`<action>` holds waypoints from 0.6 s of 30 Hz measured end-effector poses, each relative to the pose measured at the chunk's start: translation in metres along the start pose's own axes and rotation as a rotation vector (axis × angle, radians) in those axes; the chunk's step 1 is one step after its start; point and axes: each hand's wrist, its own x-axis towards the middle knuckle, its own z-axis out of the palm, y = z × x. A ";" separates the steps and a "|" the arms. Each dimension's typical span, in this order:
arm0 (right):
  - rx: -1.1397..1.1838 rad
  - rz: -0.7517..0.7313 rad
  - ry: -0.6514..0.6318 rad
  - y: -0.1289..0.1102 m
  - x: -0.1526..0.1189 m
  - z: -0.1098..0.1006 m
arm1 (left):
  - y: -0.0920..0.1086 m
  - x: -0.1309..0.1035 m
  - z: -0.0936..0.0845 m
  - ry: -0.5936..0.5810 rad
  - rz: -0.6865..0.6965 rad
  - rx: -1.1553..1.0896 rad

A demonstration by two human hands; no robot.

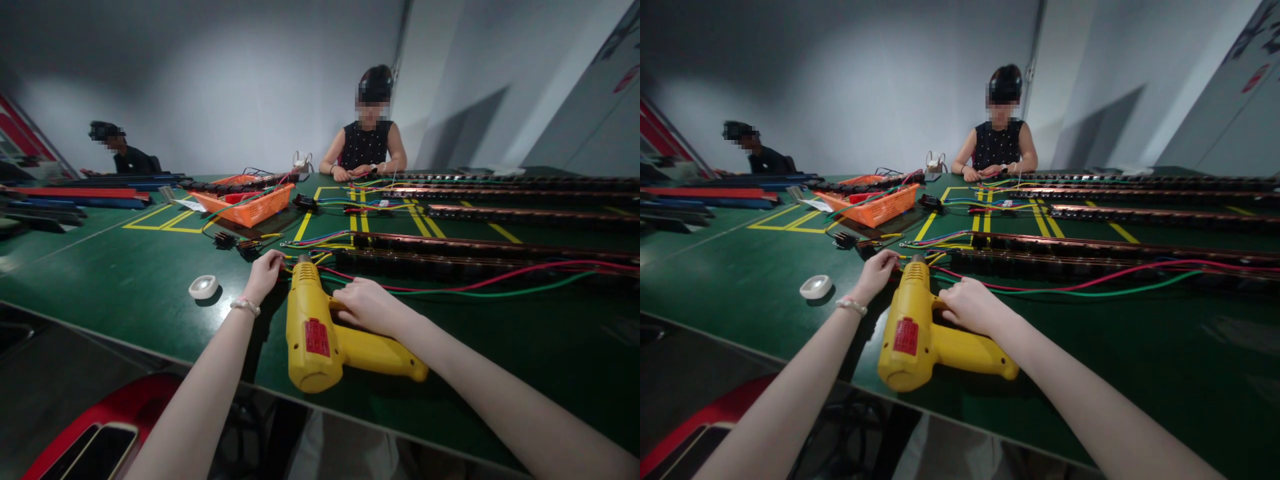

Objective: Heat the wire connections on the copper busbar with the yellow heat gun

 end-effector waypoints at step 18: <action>-0.008 0.126 -0.068 0.018 -0.029 -0.005 | -0.001 0.002 0.002 0.086 0.099 0.078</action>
